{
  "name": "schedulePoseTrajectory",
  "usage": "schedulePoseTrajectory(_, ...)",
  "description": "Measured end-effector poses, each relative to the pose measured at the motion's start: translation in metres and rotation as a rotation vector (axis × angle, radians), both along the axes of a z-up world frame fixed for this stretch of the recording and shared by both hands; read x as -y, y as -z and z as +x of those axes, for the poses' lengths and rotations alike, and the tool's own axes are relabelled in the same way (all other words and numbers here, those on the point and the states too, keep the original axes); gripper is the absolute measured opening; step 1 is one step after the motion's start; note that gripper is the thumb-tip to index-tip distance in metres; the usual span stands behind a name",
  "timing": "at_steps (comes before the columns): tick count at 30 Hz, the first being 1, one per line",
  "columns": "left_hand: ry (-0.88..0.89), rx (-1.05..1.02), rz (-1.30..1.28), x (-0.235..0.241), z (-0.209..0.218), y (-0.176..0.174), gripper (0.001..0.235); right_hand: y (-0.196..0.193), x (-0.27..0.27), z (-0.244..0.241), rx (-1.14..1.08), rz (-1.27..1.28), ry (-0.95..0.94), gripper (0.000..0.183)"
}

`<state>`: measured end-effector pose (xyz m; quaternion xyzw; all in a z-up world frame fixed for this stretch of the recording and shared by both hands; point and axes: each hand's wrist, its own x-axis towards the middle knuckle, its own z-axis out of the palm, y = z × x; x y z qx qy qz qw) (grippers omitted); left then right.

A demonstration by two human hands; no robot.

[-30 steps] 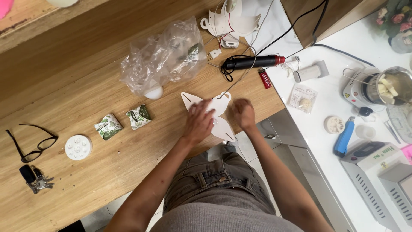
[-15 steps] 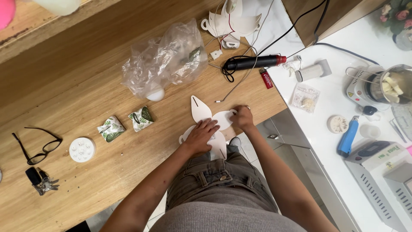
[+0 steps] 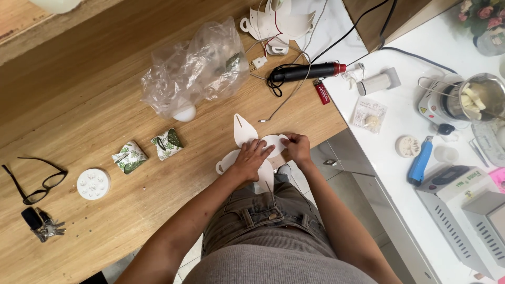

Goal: Packaging handmade wax flower decorations into small plastic bags and placing them into a decorative cardboard box.

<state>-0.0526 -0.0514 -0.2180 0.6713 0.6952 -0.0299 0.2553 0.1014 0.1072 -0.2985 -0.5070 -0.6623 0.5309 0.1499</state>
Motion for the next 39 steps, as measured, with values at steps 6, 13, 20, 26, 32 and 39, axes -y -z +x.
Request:
schedulePoseTrajectory(6, -0.018, 0.074, 0.052, 0.014, -0.003, -0.004, 0.138, -0.004, -0.010, 0.006, -0.363, -0.803, 0.169, 0.012)
schedulePoseTrajectory(13, -0.066, 0.177, 0.126, 0.022, -0.008, 0.002, 0.136, 0.002, 0.004, -0.010, -0.571, -1.081, 0.156, 0.013)
schedulePoseTrajectory(20, -0.032, 0.080, 0.093, 0.013, -0.008, -0.010, 0.138, -0.004, 0.013, -0.019, -0.391, -0.628, 0.295, 0.012)
schedulePoseTrajectory(26, -0.050, 0.052, 0.023, 0.007, -0.008, -0.009, 0.146, -0.008, 0.030, -0.019, -0.070, 0.145, 0.055, 0.032)
schedulePoseTrajectory(32, -0.056, 0.058, -0.006, 0.009, -0.005, -0.010, 0.147, -0.044, 0.027, -0.023, 0.122, 0.499, -0.325, 0.026)
schedulePoseTrajectory(39, -0.086, 0.103, 0.024, 0.016, -0.012, -0.011, 0.136, -0.042, 0.026, -0.022, 0.110, 0.291, -0.219, 0.023)
